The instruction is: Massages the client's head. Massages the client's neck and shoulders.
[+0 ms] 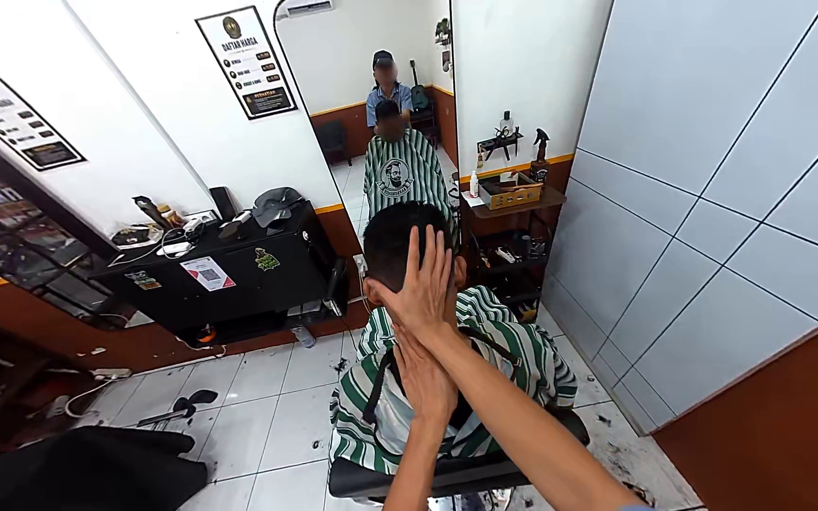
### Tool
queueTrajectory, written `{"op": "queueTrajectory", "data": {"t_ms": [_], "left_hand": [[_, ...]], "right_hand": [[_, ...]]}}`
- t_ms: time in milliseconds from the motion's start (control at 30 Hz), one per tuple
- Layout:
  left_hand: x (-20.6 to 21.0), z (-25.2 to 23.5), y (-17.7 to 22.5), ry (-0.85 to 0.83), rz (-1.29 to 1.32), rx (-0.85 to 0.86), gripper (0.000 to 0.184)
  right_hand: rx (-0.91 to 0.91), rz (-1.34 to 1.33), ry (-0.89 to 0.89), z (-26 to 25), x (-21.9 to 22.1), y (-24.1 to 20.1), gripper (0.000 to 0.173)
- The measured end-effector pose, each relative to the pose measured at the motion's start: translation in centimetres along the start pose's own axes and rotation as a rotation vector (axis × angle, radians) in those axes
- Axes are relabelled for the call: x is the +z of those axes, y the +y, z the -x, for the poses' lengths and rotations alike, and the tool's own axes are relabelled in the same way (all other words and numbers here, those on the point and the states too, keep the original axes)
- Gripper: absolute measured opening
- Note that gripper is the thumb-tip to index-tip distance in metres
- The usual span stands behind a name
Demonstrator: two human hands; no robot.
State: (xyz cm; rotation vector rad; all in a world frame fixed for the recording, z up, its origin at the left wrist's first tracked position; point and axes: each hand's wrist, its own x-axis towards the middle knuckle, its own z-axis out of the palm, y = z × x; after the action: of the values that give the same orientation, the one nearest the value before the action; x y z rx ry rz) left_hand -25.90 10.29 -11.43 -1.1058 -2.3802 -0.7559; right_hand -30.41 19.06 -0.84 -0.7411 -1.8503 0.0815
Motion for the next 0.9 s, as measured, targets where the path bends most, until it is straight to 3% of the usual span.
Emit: {"op": "queueTrajectory", "data": {"t_ms": [133, 233, 333, 400, 433, 467, 533, 567, 633, 767, 833, 900], "left_hand": [[0.2, 1.8, -0.8, 0.062, -0.018, 0.074, 0.071], [-0.8, 2.6, -1.4, 0.009, -0.026, 0.145, 0.07], [-3.5, 2.8, -2.7, -0.249, 0.038, 0.174, 0.081], [-6.7, 0.7, -3.3, -0.529, 0.139, 0.11, 0.072], [-8.2, -0.9, -3.4, -0.574, 0.204, 0.051, 0.062], [-9.2, -2.5, -3.4, -0.479, 0.258, 0.001, 0.054], [-9.3, -5.6, -2.5, -0.035, 0.34, -0.043, 0.056], [-8.7, -7.4, -1.8, 0.151, 0.408, -0.051, 0.064], [-7.8, -11.5, -0.1, 0.349, 0.515, -0.061, 0.09], [-5.0, -15.4, 3.1, 0.474, 0.285, -0.164, 0.121], [-2.7, -14.0, 3.2, 0.507, 0.114, -0.136, 0.128], [-1.2, -10.9, 2.4, 0.419, 0.156, -0.071, 0.131]], "right_hand": [[0.043, 0.033, -0.137, 5.0, -0.3, 1.5, 0.115], [0.157, -0.024, -0.253, 6.9, -0.9, 1.9, 0.115], [0.28, -0.044, -0.373, 8.3, -2.0, 1.7, 0.114], [0.3, -0.037, -0.382, 9.2, -2.7, 1.9, 0.106], [0.29, -0.02, -0.376, 9.8, -3.0, 1.9, 0.099], [0.27, -0.003, -0.365, 10.3, -3.3, 2.0, 0.092], [0.214, 0.016, -0.317, 11.1, -3.9, 2.3, 0.08], [0.192, 0.022, -0.301, 11.6, -4.2, 2.4, 0.076], [0.155, 0.034, -0.249, 12.4, -4.4, 2.8, 0.07], [0.096, 0.077, -0.233, 13.6, -5.2, 3.5, 0.061], [0.08, 0.074, -0.231, 13.9, -5.8, 3.9, 0.055], [0.072, 0.058, -0.237, 14.2, -6.4, 4.3, 0.051]]}}
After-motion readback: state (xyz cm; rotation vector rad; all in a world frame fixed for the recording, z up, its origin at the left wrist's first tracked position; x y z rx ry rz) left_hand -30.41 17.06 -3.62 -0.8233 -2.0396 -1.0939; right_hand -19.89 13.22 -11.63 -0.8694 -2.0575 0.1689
